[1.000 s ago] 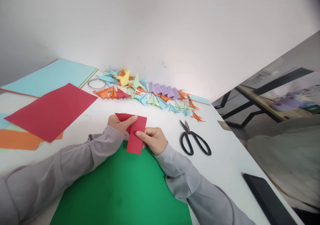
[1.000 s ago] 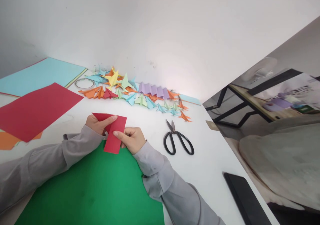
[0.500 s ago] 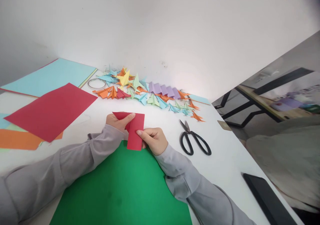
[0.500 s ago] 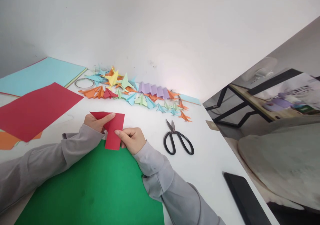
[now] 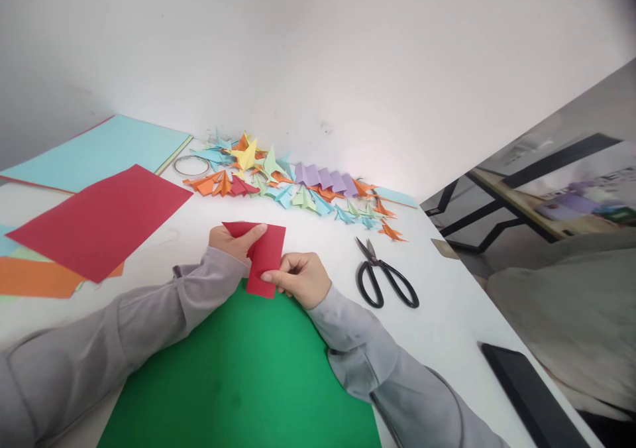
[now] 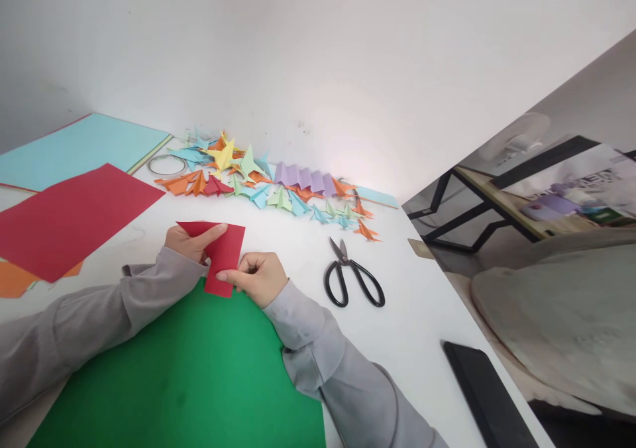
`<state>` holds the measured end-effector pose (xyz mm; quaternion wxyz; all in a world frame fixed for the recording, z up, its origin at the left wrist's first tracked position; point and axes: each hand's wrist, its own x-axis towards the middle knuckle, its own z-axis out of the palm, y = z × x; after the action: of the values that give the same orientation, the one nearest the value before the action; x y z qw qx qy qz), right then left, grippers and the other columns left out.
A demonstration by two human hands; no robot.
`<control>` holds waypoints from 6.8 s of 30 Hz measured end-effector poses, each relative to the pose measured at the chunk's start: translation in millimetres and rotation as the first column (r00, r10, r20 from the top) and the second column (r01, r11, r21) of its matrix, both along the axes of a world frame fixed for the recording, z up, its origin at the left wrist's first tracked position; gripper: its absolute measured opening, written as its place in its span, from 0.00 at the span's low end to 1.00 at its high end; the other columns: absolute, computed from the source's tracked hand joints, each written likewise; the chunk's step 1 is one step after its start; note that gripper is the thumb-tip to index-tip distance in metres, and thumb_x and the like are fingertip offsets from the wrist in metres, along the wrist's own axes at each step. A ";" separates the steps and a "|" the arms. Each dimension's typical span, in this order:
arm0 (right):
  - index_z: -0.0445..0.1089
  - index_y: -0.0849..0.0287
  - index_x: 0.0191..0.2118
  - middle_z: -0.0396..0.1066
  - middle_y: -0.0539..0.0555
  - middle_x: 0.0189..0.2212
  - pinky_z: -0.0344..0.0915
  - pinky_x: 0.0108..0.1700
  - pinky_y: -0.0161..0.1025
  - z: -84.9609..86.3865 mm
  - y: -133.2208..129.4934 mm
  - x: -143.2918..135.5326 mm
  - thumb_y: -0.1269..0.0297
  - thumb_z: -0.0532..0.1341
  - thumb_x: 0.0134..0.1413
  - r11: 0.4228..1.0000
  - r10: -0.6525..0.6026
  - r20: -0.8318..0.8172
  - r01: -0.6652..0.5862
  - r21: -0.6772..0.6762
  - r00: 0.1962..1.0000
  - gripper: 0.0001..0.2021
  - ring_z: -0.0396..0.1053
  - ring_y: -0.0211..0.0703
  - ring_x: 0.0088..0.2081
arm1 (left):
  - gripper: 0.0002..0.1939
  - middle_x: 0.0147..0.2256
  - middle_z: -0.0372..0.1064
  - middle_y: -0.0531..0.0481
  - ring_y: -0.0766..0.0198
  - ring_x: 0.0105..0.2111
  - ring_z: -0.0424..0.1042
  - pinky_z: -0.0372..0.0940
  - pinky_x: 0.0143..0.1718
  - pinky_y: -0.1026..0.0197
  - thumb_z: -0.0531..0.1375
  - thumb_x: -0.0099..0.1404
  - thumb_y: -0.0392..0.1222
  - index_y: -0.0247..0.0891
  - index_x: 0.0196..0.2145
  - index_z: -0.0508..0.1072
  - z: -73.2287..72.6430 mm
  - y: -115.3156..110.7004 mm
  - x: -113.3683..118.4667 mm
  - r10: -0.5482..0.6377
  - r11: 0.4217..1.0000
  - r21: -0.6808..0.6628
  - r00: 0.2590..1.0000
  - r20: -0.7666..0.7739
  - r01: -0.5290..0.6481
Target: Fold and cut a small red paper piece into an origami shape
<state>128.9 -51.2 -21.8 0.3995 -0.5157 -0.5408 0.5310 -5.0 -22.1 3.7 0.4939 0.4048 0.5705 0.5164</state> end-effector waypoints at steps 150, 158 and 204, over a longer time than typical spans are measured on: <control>0.64 0.63 0.12 0.58 0.45 0.04 0.44 0.10 0.28 -4.1 20.0 13.9 0.65 0.71 0.29 0.997 -0.075 -0.602 0.042 -0.069 0.795 0.15 0.50 0.26 0.07 | 0.11 0.16 0.69 0.50 0.68 0.14 0.67 0.65 0.17 0.65 0.70 0.37 0.39 0.29 0.17 0.74 -16.9 6.7 4.4 -0.436 0.857 -0.042 0.766 0.472 0.514; 0.56 0.61 0.07 0.51 0.43 0.02 0.37 0.08 0.27 -0.7 21.6 17.8 0.61 0.72 0.29 0.995 -0.006 -0.633 -0.061 -0.084 0.774 0.23 0.44 0.24 0.05 | 0.10 0.15 0.69 0.50 0.69 0.13 0.65 0.62 0.15 0.66 0.69 0.38 0.36 0.29 0.16 0.73 -9.8 5.8 3.3 -0.404 0.857 -0.101 0.781 0.476 0.505; 0.58 0.60 0.11 0.51 0.41 0.02 0.37 0.10 0.29 -6.0 22.9 18.3 0.55 0.70 0.30 0.997 -0.071 -0.515 0.051 -0.052 0.854 0.21 0.44 0.25 0.06 | 0.17 0.16 0.71 0.51 0.68 0.15 0.68 0.65 0.16 0.66 0.71 0.38 0.42 0.31 0.24 0.72 -18.3 17.2 -1.2 -0.266 0.962 0.017 0.930 0.252 0.271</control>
<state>147.2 -28.3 -27.7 0.5370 -0.3786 -0.3876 0.6466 -6.2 -5.0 -14.6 0.6319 0.4057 0.4470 0.4861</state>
